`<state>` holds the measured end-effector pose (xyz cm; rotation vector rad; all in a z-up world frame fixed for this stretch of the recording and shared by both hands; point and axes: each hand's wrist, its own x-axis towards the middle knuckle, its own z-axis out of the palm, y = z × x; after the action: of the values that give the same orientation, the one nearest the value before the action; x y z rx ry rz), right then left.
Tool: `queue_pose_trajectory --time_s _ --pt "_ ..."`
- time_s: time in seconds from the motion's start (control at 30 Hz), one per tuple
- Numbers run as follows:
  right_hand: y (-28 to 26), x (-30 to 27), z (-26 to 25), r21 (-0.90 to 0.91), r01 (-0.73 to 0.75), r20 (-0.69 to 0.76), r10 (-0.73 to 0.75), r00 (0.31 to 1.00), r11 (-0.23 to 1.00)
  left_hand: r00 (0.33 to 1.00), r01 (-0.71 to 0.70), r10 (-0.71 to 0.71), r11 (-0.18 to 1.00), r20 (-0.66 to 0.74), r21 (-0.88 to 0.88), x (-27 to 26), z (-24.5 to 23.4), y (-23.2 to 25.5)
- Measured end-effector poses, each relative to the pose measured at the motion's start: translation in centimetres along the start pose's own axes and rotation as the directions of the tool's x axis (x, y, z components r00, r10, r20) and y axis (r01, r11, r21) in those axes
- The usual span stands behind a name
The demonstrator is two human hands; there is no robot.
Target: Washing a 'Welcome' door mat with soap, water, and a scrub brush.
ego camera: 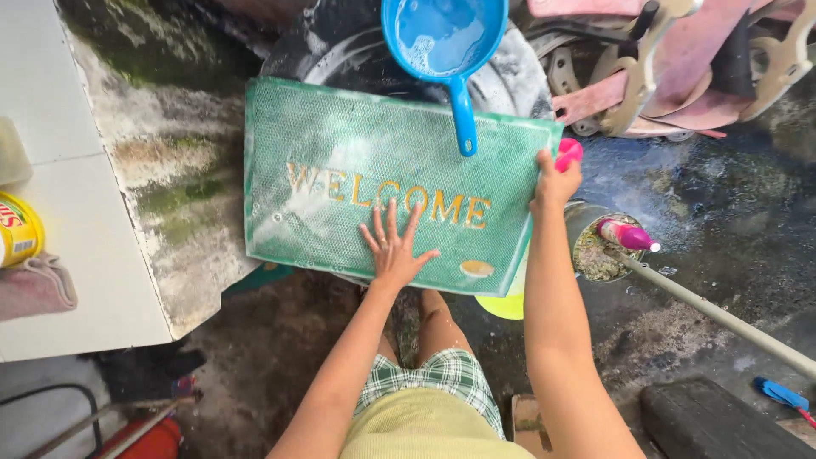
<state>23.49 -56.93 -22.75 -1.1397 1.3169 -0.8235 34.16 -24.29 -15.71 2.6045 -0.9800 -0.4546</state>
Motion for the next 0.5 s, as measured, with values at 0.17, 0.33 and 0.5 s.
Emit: queue_pose_trajectory --time_s 0.17,0.33,0.5 --pt "-4.9 -1.2 1.7 -0.049 0.011 -0.081 -0.015 0.997 0.999 0.949 0.049 -0.099 0.984 0.300 0.169 1.0 3.3 0.1" --pt "-5.7 -10.4 2.1 -0.441 0.511 0.142 -0.505 0.851 0.738 0.931 0.086 -0.150 0.976 0.333 0.200 2.2 3.2 2.0" --pt "-3.5 -17.7 7.7 -0.562 0.458 0.470 -0.190 0.862 0.688 0.980 0.040 -0.041 0.999 0.194 0.009 1.1 2.4 -1.4"
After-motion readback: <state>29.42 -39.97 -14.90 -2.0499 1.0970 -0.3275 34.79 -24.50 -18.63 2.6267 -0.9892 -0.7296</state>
